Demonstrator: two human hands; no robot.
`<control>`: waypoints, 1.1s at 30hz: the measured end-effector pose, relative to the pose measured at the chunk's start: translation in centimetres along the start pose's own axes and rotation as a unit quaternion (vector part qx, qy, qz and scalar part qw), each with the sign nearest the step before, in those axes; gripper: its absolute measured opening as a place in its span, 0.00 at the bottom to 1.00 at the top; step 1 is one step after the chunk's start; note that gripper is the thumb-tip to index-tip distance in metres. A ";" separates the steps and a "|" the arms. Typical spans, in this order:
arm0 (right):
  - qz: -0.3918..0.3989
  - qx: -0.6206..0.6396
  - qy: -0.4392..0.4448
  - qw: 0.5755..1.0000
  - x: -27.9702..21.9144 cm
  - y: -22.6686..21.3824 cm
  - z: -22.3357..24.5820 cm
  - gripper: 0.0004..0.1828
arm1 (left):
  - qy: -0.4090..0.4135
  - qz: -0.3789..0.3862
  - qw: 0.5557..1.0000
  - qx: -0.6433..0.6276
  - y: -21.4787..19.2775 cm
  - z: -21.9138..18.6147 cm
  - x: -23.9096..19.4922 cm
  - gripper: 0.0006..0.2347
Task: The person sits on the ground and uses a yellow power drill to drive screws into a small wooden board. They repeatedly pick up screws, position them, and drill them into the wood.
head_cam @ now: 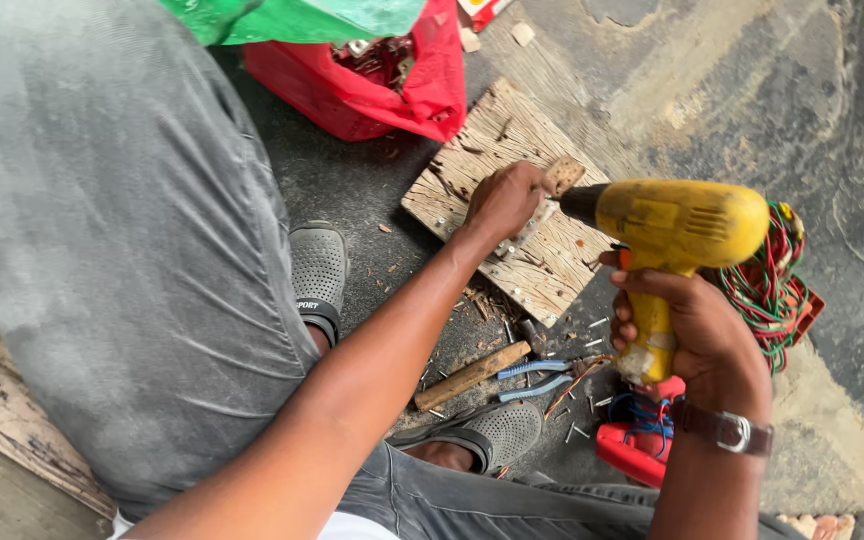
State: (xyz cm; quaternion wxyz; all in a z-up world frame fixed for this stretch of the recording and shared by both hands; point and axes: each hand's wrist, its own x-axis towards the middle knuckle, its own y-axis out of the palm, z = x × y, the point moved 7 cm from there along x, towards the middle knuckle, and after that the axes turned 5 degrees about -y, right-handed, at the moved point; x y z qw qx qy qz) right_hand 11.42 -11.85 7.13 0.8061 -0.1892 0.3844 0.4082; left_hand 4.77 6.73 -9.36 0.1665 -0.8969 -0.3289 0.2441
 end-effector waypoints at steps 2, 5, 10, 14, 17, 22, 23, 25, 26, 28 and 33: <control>-0.018 -0.013 0.004 1.000 0.2 -0.7 -0.1 0.18 | 0.030 -0.045 0.994 -0.099 -1.7 -3.8 0.2 0.10; -0.014 -0.008 0.035 0.999 0.5 -1.3 -0.1 0.18 | 0.270 0.012 0.935 -0.231 -3.2 -13.5 -0.2 0.22; -0.013 0.007 0.016 1.000 -0.1 -0.6 0.3 0.13 | 0.361 0.219 0.905 -0.052 -1.3 -22.3 -2.1 0.30; -0.005 -0.023 -0.003 1.000 -0.5 0.5 0.7 0.12 | 0.387 0.172 0.903 -0.073 -2.5 -22.9 -3.2 0.27; -0.018 -0.049 -0.011 0.999 -0.6 0.6 0.8 0.11 | 0.393 0.123 0.904 -0.111 -2.6 -22.1 -3.3 0.25; -0.030 -0.055 -0.028 0.998 -0.7 1.2 1.5 0.10 | 0.430 0.083 0.890 -0.131 -3.2 -21.3 -3.2 0.25; -0.033 -0.054 -0.027 0.998 -0.8 1.3 1.4 0.10 | 0.432 0.076 0.889 -0.129 -3.3 -21.1 -3.3 0.24; -0.041 -0.054 -0.017 0.998 -0.9 1.2 1.2 0.10 | 0.441 0.065 0.886 -0.129 -3.1 -21.2 -3.4 0.24; -0.045 -0.054 -0.012 0.997 -1.0 1.0 1.1 0.10 | 0.446 0.058 0.883 -0.132 -3.0 -21.3 -3.5 0.24; -0.042 -0.040 -0.008 0.998 -0.9 0.7 0.9 0.09 | 0.455 0.044 0.879 -0.139 -2.9 -21.4 -3.6 0.24; -0.044 -0.019 0.005 0.999 -0.9 0.5 0.5 0.07 | 0.457 0.072 0.878 -0.121 -2.1 -21.7 -3.2 0.27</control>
